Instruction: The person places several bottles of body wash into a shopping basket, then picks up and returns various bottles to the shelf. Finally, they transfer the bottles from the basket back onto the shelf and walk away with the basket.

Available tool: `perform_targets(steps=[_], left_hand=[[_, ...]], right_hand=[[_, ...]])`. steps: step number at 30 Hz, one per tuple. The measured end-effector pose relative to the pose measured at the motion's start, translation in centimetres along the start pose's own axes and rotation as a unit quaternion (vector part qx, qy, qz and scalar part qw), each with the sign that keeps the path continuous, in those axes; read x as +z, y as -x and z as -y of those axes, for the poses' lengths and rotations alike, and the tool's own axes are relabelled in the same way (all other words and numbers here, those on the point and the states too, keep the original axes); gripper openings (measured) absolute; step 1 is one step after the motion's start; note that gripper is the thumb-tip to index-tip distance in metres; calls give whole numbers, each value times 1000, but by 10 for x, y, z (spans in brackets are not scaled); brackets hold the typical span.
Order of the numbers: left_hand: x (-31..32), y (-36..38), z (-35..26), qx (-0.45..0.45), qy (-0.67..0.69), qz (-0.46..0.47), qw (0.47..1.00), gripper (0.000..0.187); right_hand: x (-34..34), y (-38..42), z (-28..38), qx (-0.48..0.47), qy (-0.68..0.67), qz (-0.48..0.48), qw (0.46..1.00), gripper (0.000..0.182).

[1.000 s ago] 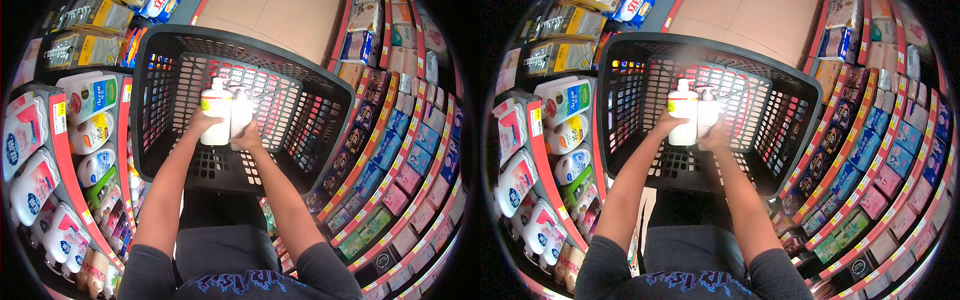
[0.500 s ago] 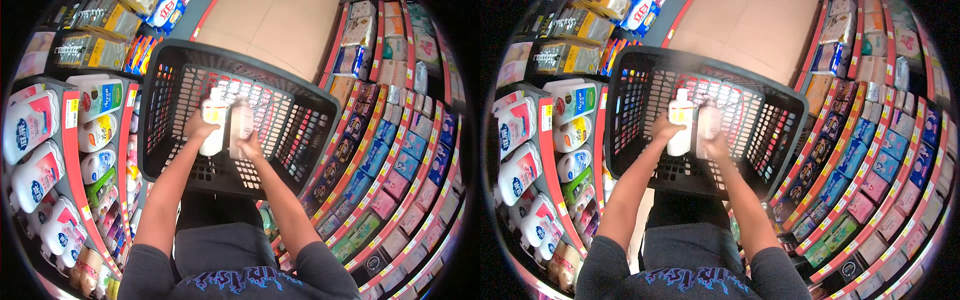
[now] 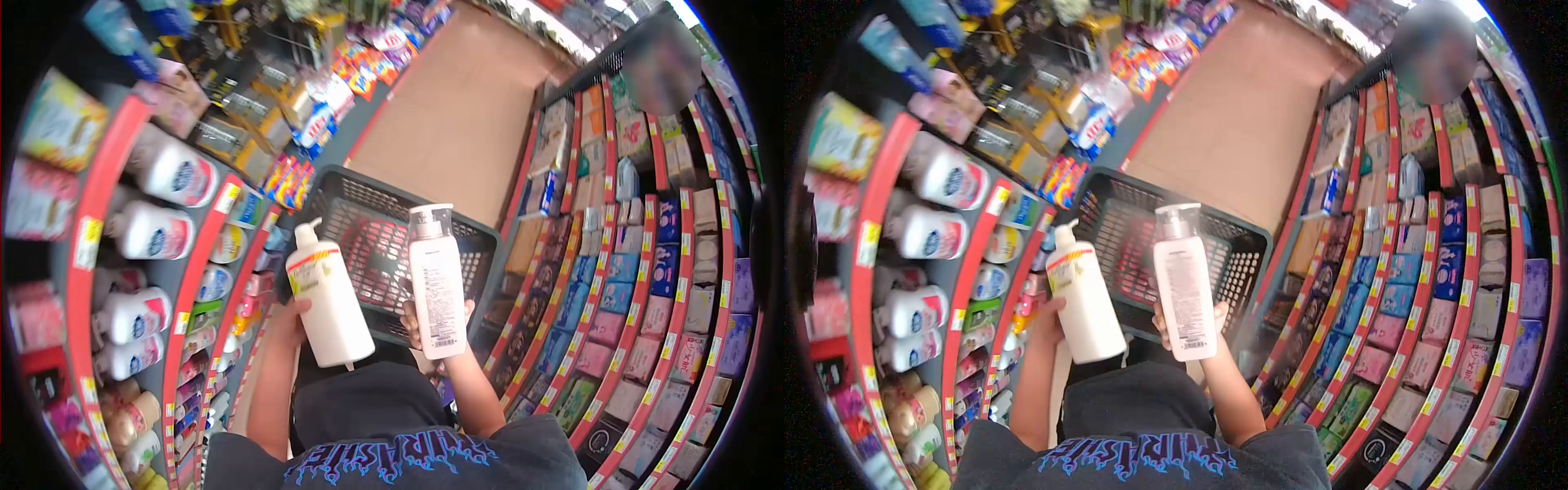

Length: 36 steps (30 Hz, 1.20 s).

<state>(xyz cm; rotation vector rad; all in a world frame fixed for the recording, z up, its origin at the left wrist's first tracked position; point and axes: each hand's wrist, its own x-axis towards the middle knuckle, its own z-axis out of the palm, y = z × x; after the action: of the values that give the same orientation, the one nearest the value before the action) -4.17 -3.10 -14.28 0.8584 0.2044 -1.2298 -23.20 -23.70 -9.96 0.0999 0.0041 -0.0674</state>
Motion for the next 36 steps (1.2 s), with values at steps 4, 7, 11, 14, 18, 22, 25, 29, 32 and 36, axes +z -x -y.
perform_targets(steps=[4,7,11,14,18,22,25,29,32,36], left_hand=[[-23,88,22,115,72,-14,991,63],[-36,144,39,193,123,-24,973,61],[-63,217,60,232,210,3,950,58],[-65,277,69,308,202,-40,929,61],[-103,347,111,372,301,-137,867,59],[-143,433,157,417,334,-200,821,55],[-173,497,199,435,376,-250,779,50],[-175,578,227,470,386,-344,716,50],[-177,615,245,493,417,-382,661,50],[-199,634,268,530,443,-412,595,49]], right_hand=[[23,-10,-33,19,136,10,990,109],[45,-21,-55,107,140,24,984,103],[58,-23,-90,241,237,-33,940,101],[61,-17,-134,321,339,-97,879,96],[40,-10,-216,463,288,-81,834,88],[24,5,-327,513,245,-30,822,83],[2,17,-384,473,327,-95,813,73],[-16,5,-449,494,412,-84,761,60],[-13,-2,-493,532,480,-71,693,57],[-6,-3,-553,616,423,-37,663,60]])
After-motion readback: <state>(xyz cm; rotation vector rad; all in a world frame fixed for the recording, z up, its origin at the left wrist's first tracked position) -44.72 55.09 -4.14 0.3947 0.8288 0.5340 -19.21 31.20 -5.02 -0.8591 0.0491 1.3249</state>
